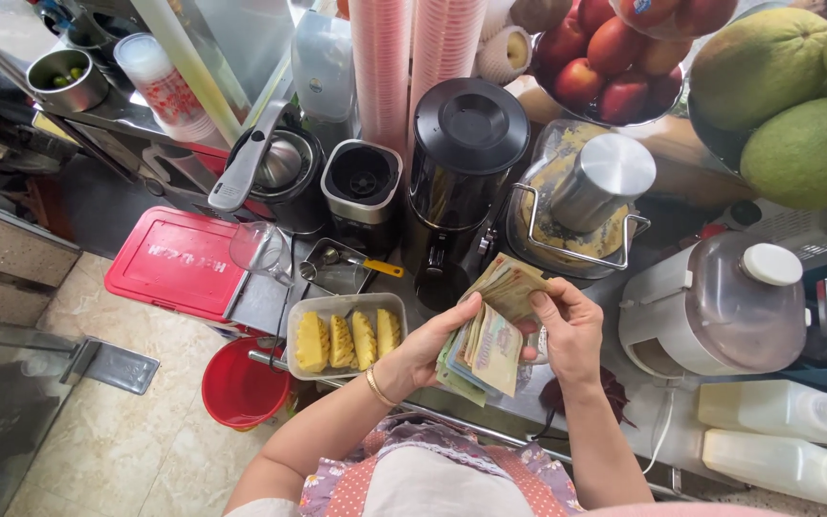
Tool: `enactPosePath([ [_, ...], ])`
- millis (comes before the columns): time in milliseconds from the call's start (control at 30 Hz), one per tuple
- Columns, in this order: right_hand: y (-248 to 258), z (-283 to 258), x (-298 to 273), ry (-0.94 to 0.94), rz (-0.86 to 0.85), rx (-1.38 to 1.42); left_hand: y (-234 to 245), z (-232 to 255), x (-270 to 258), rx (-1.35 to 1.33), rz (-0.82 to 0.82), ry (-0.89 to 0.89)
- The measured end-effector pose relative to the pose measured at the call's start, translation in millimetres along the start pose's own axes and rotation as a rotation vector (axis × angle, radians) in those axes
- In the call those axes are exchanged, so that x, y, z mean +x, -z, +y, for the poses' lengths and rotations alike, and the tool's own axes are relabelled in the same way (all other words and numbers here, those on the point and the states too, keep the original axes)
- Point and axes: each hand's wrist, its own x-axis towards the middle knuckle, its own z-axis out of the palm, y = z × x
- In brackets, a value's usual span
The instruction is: Sorting and organizing small green fruits into plastic containers.
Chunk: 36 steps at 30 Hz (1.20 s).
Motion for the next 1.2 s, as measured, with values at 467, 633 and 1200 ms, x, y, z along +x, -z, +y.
enactPosePath([
  [467, 1, 11, 8, 0.074, 0.057, 0.010, 11, -17, 26, 0.136, 0.360, -0.066],
  [633, 1, 8, 15, 0.043, 0.138, 0.027, -2, -19, 37, 0.025, 0.338, -0.056],
  [1200, 9, -9, -33, 0.313, -0.091, 0.284, -16, -1, 61, -0.035, 0.273, -0.194],
])
